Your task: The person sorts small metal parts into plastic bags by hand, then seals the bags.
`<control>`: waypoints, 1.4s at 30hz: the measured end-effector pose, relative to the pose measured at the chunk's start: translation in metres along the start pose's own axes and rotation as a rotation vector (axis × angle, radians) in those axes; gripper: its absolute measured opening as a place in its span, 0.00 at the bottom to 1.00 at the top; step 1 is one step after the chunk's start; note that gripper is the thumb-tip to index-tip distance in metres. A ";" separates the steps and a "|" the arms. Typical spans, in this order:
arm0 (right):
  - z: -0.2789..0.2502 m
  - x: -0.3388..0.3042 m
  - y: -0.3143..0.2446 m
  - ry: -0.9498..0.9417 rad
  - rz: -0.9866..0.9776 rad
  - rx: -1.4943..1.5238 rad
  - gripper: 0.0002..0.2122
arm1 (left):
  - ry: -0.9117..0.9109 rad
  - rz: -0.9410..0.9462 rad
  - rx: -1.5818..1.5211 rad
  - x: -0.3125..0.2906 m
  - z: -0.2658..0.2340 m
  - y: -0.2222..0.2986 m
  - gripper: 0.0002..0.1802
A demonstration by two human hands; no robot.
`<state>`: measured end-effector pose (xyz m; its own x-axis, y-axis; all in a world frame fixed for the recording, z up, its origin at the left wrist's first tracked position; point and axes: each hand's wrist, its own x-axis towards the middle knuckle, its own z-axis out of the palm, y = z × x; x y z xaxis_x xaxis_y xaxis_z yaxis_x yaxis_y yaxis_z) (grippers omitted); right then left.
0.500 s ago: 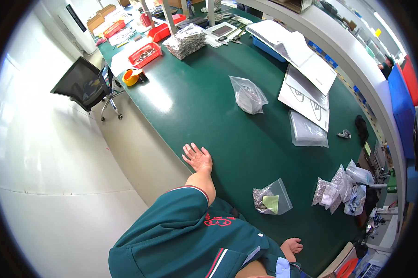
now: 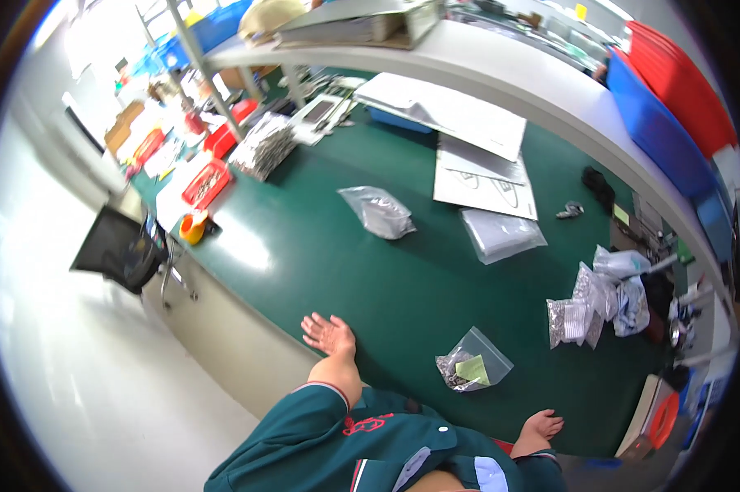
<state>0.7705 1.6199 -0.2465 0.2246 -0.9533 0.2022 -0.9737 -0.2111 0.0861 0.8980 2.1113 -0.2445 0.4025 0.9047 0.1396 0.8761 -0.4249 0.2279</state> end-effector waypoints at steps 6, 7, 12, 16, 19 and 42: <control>-0.010 -0.002 -0.001 -0.021 0.002 0.039 0.22 | 0.016 0.011 0.056 -0.001 0.011 -0.002 0.26; -0.013 -0.002 -0.001 -0.034 -0.005 0.033 0.22 | 0.012 -0.005 0.068 -0.001 0.011 -0.002 0.26; -0.018 -0.005 -0.004 -0.074 0.021 0.028 0.23 | 0.032 0.013 0.065 0.000 0.017 0.000 0.26; -0.025 -0.006 -0.008 -0.090 0.018 0.005 0.23 | 0.041 -0.002 0.087 0.002 0.015 0.000 0.26; -0.024 -0.006 -0.008 -0.085 0.020 0.014 0.22 | 0.047 0.004 0.097 0.003 0.019 0.000 0.25; -0.022 -0.003 -0.006 -0.087 0.016 0.012 0.22 | 0.070 0.007 0.085 0.002 0.021 -0.005 0.25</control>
<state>0.7766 1.6288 -0.2266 0.2054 -0.9715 0.1181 -0.9776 -0.1980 0.0716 0.8999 2.1158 -0.2657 0.3913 0.8962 0.2089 0.8940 -0.4241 0.1445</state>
